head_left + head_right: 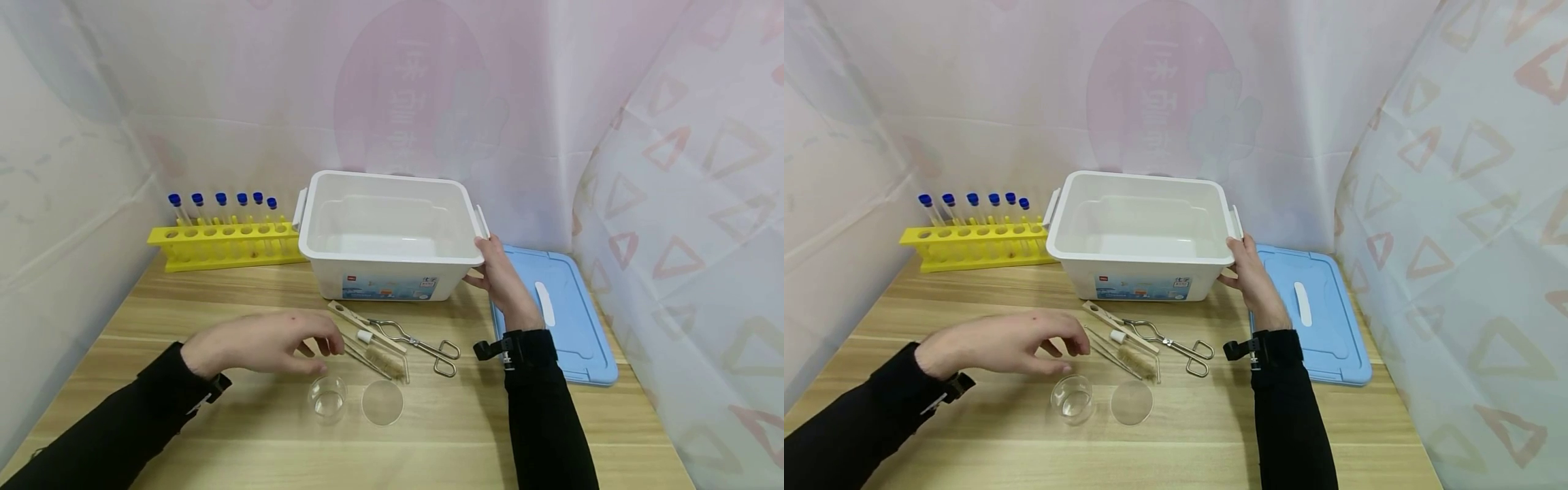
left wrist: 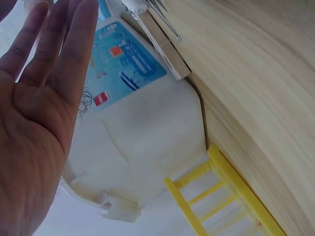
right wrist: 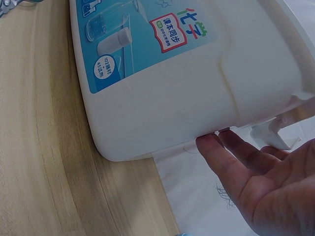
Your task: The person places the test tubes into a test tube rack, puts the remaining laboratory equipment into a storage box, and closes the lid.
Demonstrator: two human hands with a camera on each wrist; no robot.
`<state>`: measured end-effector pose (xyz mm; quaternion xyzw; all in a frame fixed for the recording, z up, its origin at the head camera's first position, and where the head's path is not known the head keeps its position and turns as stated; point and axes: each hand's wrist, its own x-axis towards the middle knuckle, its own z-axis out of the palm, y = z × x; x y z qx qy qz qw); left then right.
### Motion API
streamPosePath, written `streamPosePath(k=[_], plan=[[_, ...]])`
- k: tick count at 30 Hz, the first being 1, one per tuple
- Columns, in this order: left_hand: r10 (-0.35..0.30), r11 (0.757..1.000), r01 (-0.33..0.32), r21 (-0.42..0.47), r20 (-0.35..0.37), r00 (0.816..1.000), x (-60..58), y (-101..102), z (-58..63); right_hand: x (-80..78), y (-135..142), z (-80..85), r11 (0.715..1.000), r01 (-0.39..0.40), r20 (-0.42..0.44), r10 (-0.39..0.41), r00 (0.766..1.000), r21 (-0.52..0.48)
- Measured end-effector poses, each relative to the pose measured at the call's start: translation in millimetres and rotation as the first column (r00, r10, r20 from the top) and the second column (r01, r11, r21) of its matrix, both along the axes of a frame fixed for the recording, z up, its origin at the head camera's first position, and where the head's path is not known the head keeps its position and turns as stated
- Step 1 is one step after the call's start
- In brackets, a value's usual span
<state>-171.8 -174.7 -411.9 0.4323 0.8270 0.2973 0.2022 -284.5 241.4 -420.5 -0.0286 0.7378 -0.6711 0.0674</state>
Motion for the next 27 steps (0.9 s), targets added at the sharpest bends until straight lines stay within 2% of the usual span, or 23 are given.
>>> streamPosePath(k=[9, 15, 19, 27], plan=[[-0.091, 0.996, 0.090, 0.008, 0.042, 0.995, 7.8, 16.4, -4.5, 0.5, -0.3, 0.4, 1.000, -0.001, -0.002, 0.001, 1.000, -0.002], [-0.125, 0.992, 0.125, -0.027, -0.014, 0.992, 9.5, 23.7, -7.7, 1.5, -0.1, 0.4, 1.000, -0.004, -0.006, 0.004, 1.000, -0.005], [-0.125, 0.992, 0.124, -0.037, -0.045, 0.991, 9.4, 26.0, -7.8, 2.3, -0.2, 0.9, 1.000, -0.006, -0.007, 0.006, 1.000, -0.010], [-0.087, 0.995, 0.079, -0.060, -0.142, 0.986, 6.1, 23.8, -3.8, 0.7, 0.7, -0.5, 1.000, -0.008, -0.004, 0.008, 1.000, -0.011]])
